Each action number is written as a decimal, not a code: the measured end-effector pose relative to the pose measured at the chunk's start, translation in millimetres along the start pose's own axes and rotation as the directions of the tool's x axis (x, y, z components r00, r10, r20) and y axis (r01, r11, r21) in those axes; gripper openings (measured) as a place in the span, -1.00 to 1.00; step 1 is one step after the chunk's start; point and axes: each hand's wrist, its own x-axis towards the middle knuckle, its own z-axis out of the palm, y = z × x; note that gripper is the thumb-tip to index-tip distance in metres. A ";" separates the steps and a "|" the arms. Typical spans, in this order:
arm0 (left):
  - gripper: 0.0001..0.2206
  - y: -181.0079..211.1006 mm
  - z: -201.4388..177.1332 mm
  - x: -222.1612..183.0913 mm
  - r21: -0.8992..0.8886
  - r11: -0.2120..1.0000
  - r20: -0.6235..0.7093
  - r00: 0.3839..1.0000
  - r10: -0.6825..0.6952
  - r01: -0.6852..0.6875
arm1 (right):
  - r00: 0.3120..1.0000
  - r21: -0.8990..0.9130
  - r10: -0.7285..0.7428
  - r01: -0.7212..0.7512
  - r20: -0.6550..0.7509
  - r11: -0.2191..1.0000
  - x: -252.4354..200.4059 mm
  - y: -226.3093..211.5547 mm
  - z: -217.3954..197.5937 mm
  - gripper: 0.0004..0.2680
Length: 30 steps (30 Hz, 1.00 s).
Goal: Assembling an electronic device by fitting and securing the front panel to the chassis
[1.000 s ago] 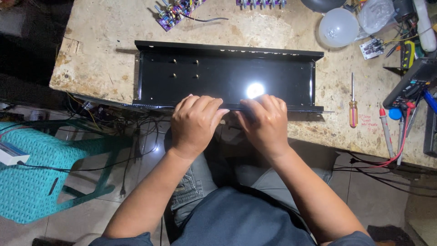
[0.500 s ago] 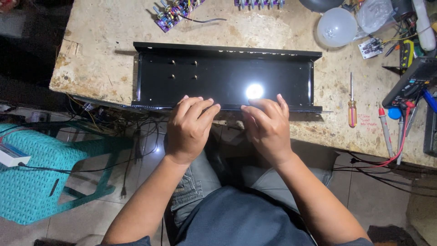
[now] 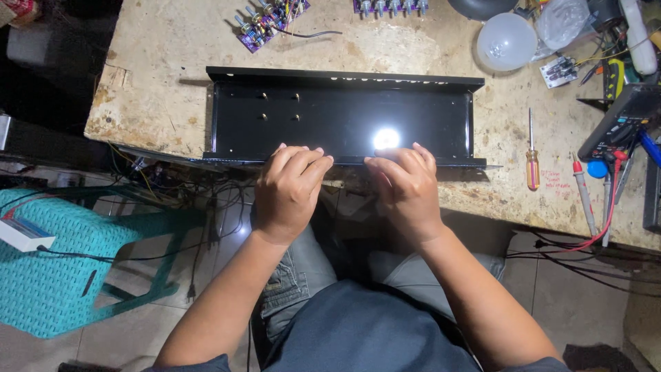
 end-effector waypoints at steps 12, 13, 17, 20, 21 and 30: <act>-0.91 -1.7 -1.4 -1.0 0.009 1.000 0.034 0.999 -0.001 0.001 | 1.000 0.035 0.008 -0.008 0.012 0.999 -1.5 -0.8 -4.2 -0.85; -0.91 -0.8 -1.9 -0.7 0.010 1.000 0.034 0.999 -0.001 0.001 | 1.000 0.036 0.008 -0.008 0.012 0.999 -1.4 0.3 -3.9 -0.85; -0.91 1.8 -5.2 -0.1 0.013 1.000 0.029 0.999 -0.019 0.018 | 1.000 0.039 -0.002 0.002 0.007 0.999 -0.6 0.3 -4.4 -0.84; -0.91 2.2 -7.9 1.6 0.017 1.000 0.039 0.999 -0.010 0.010 | 1.000 0.058 -0.001 0.001 0.003 0.998 -0.3 0.4 -5.1 -0.84; -0.91 2.2 -9.0 1.7 0.013 1.000 0.049 0.999 -0.003 0.002 | 1.000 0.077 -0.001 0.001 0.004 0.997 -0.7 0.7 -4.6 -0.84; -0.92 3.9 -5.5 -0.3 0.042 0.999 0.021 0.999 -0.028 0.028 | 1.000 0.057 0.014 -0.014 0.001 0.998 -3.3 1.6 -3.4 -0.82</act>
